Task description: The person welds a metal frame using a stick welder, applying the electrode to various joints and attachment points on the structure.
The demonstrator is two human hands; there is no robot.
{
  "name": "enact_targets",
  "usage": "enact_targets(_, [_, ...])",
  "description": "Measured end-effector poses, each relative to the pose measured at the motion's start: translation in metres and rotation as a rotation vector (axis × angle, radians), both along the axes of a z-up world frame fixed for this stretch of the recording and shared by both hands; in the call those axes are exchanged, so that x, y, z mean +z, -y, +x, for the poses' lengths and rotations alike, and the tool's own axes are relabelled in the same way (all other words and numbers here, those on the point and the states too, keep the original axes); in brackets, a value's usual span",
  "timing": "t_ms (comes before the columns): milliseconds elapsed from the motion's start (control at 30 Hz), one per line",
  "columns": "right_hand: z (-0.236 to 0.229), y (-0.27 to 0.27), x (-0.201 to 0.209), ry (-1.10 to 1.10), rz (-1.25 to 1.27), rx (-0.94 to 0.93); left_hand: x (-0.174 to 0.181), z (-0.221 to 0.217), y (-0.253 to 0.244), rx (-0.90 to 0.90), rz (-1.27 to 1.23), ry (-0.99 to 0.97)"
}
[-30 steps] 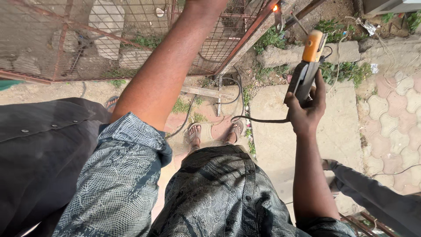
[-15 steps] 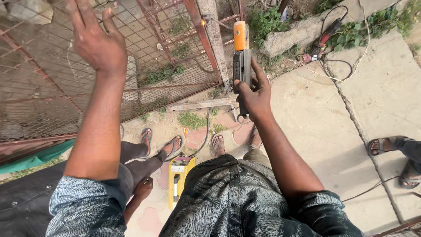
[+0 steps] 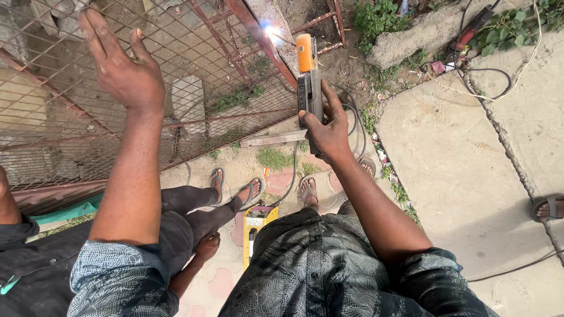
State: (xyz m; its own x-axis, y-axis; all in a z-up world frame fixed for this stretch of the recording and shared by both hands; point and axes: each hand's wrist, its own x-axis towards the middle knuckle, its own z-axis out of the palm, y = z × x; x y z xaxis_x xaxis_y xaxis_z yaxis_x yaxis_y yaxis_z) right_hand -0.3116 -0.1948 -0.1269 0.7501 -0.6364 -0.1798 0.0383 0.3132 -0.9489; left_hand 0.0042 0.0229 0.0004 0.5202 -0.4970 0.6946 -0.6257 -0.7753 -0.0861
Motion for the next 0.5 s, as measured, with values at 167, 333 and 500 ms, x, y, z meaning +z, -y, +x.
enact_targets(167, [-0.001, -0.002, 0.005, -0.029, -0.014, 0.018, 0.006, -0.003, 0.002, -0.006, -0.005, 0.008])
enact_targets(333, [-0.009, -0.011, 0.009, -0.013, -0.141, -0.127, 0.002, -0.002, 0.002, 0.02, -0.007, 0.009])
enact_targets(500, [-0.007, -0.015, 0.01, -0.031, -0.1, -0.085, -0.005, 0.006, -0.003, 0.007, -0.012, 0.02])
